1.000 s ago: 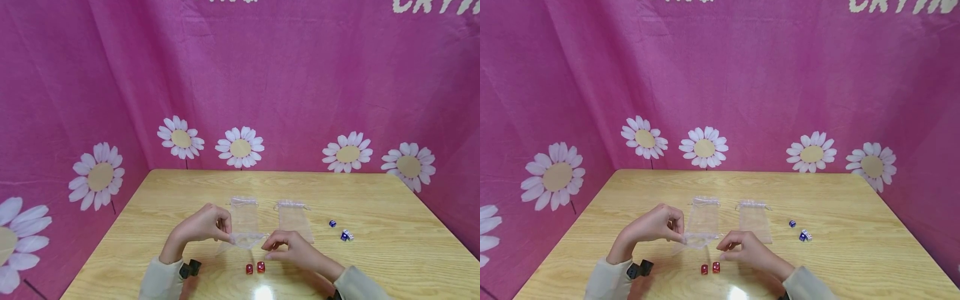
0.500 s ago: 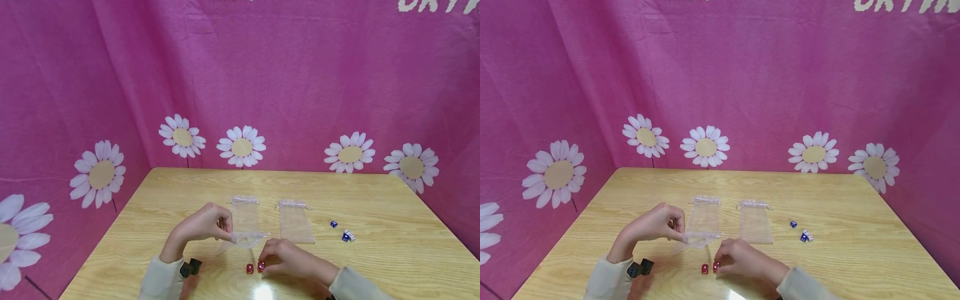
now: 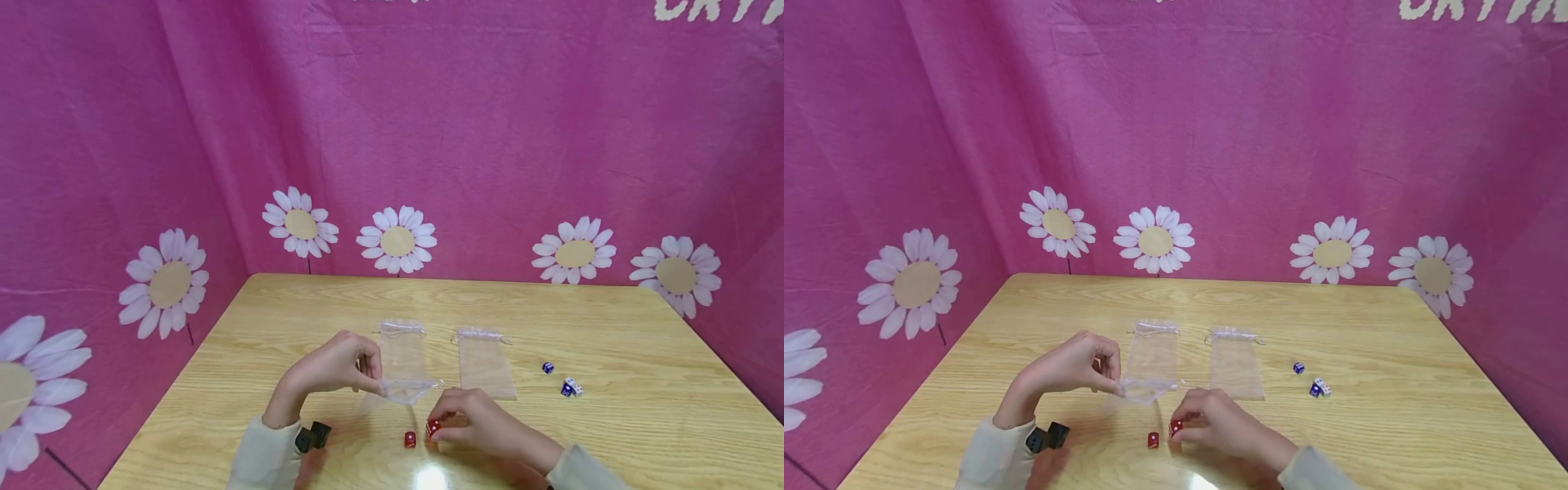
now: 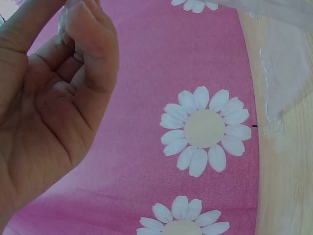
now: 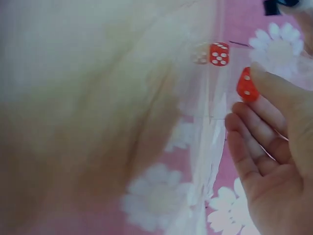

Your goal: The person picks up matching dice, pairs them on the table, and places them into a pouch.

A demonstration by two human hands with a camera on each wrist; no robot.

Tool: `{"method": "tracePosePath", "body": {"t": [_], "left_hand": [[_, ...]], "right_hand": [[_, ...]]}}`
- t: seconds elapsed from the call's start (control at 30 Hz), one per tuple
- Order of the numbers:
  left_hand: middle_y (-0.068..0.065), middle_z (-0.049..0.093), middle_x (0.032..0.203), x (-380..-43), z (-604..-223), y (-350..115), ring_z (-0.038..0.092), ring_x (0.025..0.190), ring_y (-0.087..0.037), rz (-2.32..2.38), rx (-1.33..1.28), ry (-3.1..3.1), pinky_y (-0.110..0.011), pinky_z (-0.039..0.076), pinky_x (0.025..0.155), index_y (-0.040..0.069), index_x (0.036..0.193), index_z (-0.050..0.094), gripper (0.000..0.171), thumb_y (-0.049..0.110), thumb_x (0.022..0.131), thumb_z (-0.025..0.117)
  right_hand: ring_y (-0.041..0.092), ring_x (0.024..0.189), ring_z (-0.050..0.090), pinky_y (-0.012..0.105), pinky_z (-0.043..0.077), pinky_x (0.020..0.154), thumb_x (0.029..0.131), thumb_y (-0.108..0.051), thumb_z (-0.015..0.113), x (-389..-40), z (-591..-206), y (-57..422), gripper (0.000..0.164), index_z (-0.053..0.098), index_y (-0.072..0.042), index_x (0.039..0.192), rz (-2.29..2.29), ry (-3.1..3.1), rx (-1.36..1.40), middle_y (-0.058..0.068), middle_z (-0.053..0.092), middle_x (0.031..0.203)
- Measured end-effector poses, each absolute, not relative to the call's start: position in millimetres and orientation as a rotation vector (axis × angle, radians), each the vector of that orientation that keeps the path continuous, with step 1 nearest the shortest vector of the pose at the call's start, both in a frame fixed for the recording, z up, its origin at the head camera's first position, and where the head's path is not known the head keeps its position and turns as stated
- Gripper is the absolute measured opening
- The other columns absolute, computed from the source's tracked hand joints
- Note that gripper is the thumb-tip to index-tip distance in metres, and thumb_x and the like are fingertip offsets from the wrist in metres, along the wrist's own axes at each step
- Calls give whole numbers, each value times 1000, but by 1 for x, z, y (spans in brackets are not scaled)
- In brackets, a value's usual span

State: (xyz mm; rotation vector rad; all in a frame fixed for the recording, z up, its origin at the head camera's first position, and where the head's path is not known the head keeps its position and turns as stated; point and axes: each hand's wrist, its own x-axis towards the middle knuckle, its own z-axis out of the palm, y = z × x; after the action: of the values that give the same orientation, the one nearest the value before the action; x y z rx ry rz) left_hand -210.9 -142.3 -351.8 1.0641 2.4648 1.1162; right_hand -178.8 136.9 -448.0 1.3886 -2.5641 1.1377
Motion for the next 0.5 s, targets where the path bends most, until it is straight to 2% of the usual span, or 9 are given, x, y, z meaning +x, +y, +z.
{"method": "tracePosePath", "body": {"t": [0.13, 0.3, 0.5], "left_hand": [[-2, 65, 68, -210, -352, -143, 56, 56, -3, 1134, 1052, 2454, -21, 50, 53, 8, 71, 66, 19, 16, 78, 82], [-2, 65, 68, -211, -352, -143, 56, 56, -3, 1140, 1048, 2453, -21, 50, 53, 8, 72, 67, 19, 17, 78, 82], [0, 65, 68, -212, -353, -141, 56, 57, -2, 1121, 1041, 2458, -20, 50, 53, 10, 72, 68, 17, 17, 79, 82]], "right_hand": [[4, 84, 64, 26, 56, 76, 87, -23, 72, -175, -449, 145, 15, 73, -13, 98, 1327, -2487, 1233, 0, 73, 91], [2, 87, 64, 24, 55, 79, 88, -14, 71, -169, -450, 153, 14, 72, -8, 101, 1580, -2402, 1008, 3, 72, 94], [-2, 91, 65, 18, 54, 81, 88, 3, 65, -164, -454, 162, 14, 69, 2, 102, 1850, -2225, 885, -12, 70, 99]]}}
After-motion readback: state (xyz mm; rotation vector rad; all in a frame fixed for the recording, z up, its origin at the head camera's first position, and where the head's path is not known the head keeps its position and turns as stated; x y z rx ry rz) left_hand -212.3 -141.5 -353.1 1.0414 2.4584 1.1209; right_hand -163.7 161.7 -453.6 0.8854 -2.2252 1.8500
